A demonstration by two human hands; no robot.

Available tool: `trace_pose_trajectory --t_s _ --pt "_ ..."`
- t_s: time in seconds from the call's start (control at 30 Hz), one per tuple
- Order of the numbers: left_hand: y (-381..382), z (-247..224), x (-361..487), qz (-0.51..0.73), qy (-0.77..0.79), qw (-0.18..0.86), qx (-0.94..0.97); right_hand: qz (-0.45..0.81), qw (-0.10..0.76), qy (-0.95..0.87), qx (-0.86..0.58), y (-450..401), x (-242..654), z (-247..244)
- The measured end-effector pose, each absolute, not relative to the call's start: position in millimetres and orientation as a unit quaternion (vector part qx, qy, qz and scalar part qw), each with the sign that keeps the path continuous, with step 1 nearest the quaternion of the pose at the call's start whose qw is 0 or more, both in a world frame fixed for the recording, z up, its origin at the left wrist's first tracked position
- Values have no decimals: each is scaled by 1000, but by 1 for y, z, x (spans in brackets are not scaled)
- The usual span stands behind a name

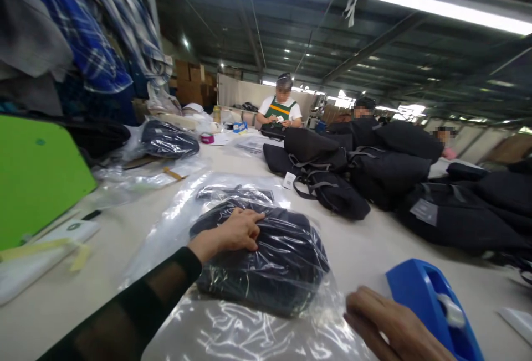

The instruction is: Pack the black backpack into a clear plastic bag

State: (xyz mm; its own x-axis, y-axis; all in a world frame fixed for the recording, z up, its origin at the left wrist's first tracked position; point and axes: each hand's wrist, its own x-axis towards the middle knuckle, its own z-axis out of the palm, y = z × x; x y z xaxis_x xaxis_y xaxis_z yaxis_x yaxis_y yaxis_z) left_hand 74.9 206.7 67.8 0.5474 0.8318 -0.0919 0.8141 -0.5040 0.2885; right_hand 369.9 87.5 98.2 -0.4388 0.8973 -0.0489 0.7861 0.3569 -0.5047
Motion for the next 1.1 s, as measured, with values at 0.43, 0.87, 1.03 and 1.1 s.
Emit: trace_pose_trajectory --t_s 0.43,0.87,1.03,1.1 --pt "206 64 73 47 460 159 872 87 -71 -878 -465 188 311 91" --pt "204 56 70 59 447 156 879 82 -49 -820 -564 188 312 97" --pt "204 60 72 48 452 162 876 6 -34 -781 -624 196 309 94" --pt "203 61 73 45 459 163 872 7 -19 -763 -646 206 316 91"
